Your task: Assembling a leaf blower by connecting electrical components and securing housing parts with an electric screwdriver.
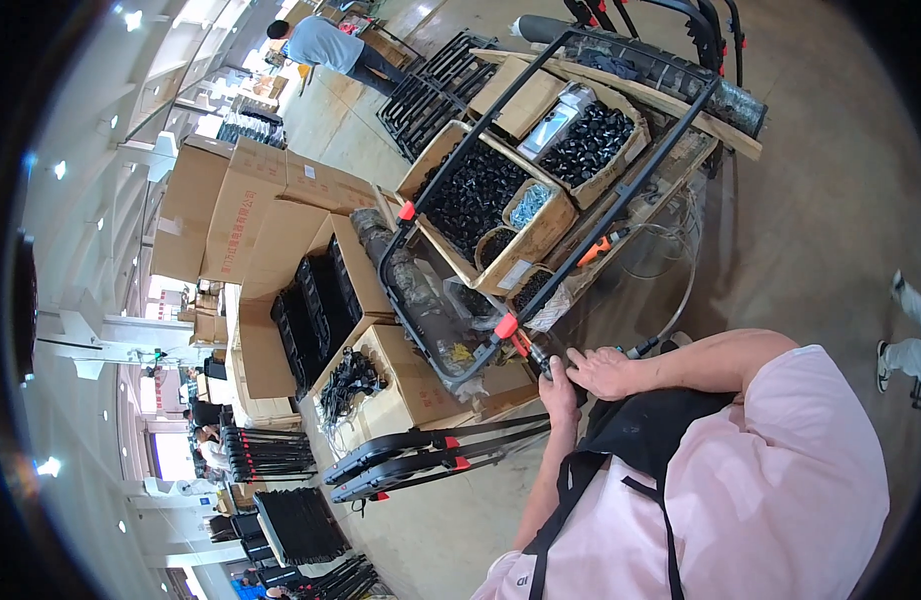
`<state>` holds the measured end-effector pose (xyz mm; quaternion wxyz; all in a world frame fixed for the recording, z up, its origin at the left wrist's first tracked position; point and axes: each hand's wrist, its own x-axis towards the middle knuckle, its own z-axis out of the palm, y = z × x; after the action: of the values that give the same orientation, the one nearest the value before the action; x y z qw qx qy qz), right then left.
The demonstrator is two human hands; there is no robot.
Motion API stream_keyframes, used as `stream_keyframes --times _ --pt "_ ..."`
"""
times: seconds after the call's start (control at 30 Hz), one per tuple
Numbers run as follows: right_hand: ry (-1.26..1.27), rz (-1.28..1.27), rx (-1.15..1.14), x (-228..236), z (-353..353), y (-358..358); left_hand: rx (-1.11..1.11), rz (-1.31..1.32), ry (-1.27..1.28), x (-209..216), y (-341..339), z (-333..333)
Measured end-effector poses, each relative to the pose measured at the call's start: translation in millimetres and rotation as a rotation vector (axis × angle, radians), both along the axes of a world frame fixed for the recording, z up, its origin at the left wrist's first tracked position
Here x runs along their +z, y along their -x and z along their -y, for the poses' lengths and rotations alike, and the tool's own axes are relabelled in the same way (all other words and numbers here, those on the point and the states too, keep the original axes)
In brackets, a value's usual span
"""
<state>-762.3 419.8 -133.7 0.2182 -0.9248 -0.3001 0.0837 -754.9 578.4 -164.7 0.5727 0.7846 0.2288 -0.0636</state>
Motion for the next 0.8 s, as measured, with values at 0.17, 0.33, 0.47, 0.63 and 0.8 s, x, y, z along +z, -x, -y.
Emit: stream_keyframes --times 0.17,0.33,0.47,0.63,0.8 --pt "0.052 -0.085 -0.045 14.8 -1.0 -2.4 0.023 -0.028 0.032 -5.6 1.0 -6.8" --pt "0.052 -0.026 -0.046 15.6 2.3 -4.5 0.007 0.003 -0.021 -0.1 -0.9 -2.9" --pt "0.022 0.005 -0.063 16.6 0.1 -7.4 0.036 0.007 0.001 3.6 -3.8 1.7" --pt "0.048 -0.037 -0.063 22.0 2.2 -6.9 0.0 -0.039 -0.017 7.7 -5.5 -1.1" --pt "-0.01 -0.043 -0.056 22.7 6.0 -4.8 -0.042 -0.065 -0.142 -0.9 -8.7 -2.3"
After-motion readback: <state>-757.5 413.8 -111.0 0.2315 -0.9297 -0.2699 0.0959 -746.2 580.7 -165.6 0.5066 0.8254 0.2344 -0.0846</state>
